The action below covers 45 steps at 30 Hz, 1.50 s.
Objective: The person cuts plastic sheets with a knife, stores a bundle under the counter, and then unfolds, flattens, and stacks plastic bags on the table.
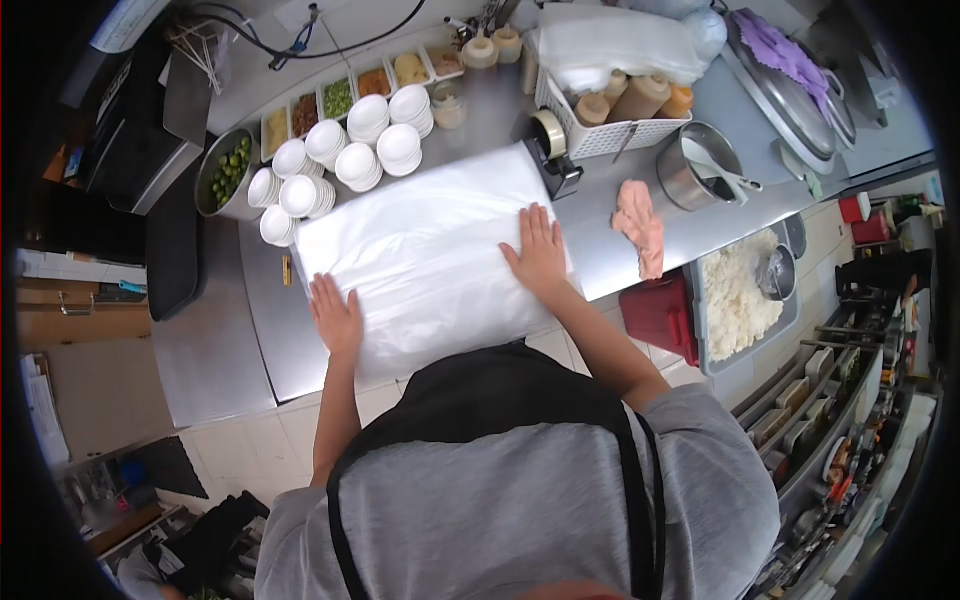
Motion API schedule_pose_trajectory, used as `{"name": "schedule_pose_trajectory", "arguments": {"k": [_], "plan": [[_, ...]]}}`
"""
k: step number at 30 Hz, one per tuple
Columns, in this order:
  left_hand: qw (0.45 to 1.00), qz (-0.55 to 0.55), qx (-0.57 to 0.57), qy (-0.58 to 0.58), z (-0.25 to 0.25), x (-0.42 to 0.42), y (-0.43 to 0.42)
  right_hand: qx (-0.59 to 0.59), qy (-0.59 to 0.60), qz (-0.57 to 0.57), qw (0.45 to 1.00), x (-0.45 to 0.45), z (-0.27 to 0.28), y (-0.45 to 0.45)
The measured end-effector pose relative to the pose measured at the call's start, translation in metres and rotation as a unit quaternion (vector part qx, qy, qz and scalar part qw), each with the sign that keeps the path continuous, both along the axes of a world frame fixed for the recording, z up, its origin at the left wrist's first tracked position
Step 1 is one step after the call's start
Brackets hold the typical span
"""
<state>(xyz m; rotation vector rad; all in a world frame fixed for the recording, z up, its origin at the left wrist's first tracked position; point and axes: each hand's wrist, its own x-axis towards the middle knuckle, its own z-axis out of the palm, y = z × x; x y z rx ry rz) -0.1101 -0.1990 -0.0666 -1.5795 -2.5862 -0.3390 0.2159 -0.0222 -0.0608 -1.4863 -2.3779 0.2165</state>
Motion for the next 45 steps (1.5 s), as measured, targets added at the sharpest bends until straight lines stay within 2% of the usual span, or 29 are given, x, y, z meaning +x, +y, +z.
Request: {"name": "schedule_pose_trajectory", "arguments": {"k": [3,5,7,10,11,13,14,16,17,19,20,22,26,28,29,30,31,33,35,37,39,40,41,42,43,45], "plan": [[1.0,0.018,0.007,0.003,-0.01,-0.015,-0.01,-0.029,-0.052,0.011,0.998,0.022,0.001,0.011],[1.0,0.015,0.019,0.009,-0.011,-0.02,-0.011,0.021,-0.048,-0.003,0.999,0.036,0.018,0.036],[0.996,0.067,-0.006,-0.051,-0.01,-0.022,-0.015,0.073,0.169,0.007,0.983,0.055,0.085,0.074],[0.992,0.098,0.021,-0.073,0.004,-0.018,-0.016,0.257,0.257,-0.077,0.929,0.101,0.172,0.155],[0.993,0.094,0.027,-0.071,0.01,-0.016,-0.012,0.347,0.223,-0.121,0.903,0.119,0.181,0.19],[0.988,0.086,0.07,-0.102,0.021,-0.012,-0.006,0.288,0.222,-0.215,0.906,0.143,0.196,0.243],[0.988,0.085,0.076,-0.102,0.026,-0.009,-0.002,0.293,0.225,-0.214,0.904,0.147,0.206,0.259],[0.99,0.076,0.069,-0.099,0.037,-0.005,0.008,0.114,0.198,-0.295,0.928,0.15,0.223,0.281],[0.989,0.077,0.074,-0.098,0.042,-0.003,0.012,0.118,0.201,-0.293,0.927,0.151,0.228,0.289],[0.993,0.04,0.076,-0.076,0.049,0.004,0.016,0.121,0.07,-0.339,0.93,0.152,0.235,0.298],[0.993,0.042,0.079,-0.076,0.052,0.007,0.017,0.123,0.072,-0.337,0.931,0.152,0.239,0.303],[0.992,0.032,0.085,-0.092,0.056,0.012,0.02,-0.013,0.036,-0.316,0.948,0.152,0.249,0.313],[0.992,0.018,0.079,-0.098,0.057,0.013,0.018,0.025,0.042,-0.303,0.952,0.147,0.251,0.337],[0.991,0.006,0.076,-0.111,0.061,0.017,0.017,0.151,0.076,-0.263,0.95,0.142,0.254,0.354],[0.991,0.006,0.075,-0.111,0.064,0.019,0.018,0.15,0.076,-0.264,0.95,0.141,0.259,0.36],[0.99,-0.004,0.08,-0.117,0.068,0.022,0.021,0.037,0.181,-0.203,0.962,0.134,0.273,0.359],[0.989,-0.013,0.085,-0.123,0.072,0.024,0.024,-0.078,0.281,-0.136,0.947,0.126,0.287,0.354],[0.983,-0.029,0.102,-0.149,0.079,0.031,0.035,-0.107,0.51,-0.001,0.854,0.106,0.301,0.329],[0.976,-0.043,0.119,-0.175,0.091,0.04,0.048,-0.08,0.552,0.112,0.822,0.07,0.339,0.27],[0.962,-0.111,0.172,-0.182,0.11,0.055,0.066,0.002,0.492,0.207,0.846,0.037,0.362,0.217],[0.947,-0.153,0.191,-0.208,0.143,0.075,0.083,0.094,0.48,0.318,0.812,0.002,0.38,0.157],[0.948,-0.152,0.188,-0.208,0.154,0.082,0.091,0.197,0.439,0.336,0.81,-0.01,0.385,0.132],[0.924,-0.166,0.224,-0.261,0.164,0.087,0.099,0.297,0.393,0.349,0.797,-0.02,0.39,0.109],[0.896,-0.178,0.261,-0.312,0.174,0.089,0.104,0.347,0.371,0.34,0.791,-0.028,0.392,0.084],[0.898,-0.176,0.259,-0.31,0.184,0.089,0.108,0.396,0.349,0.33,0.782,-0.031,0.393,0.06],[0.77,-0.155,0.386,-0.483,0.197,0.087,0.11,0.348,0.373,0.361,0.781,-0.03,0.394,0.027]]}}
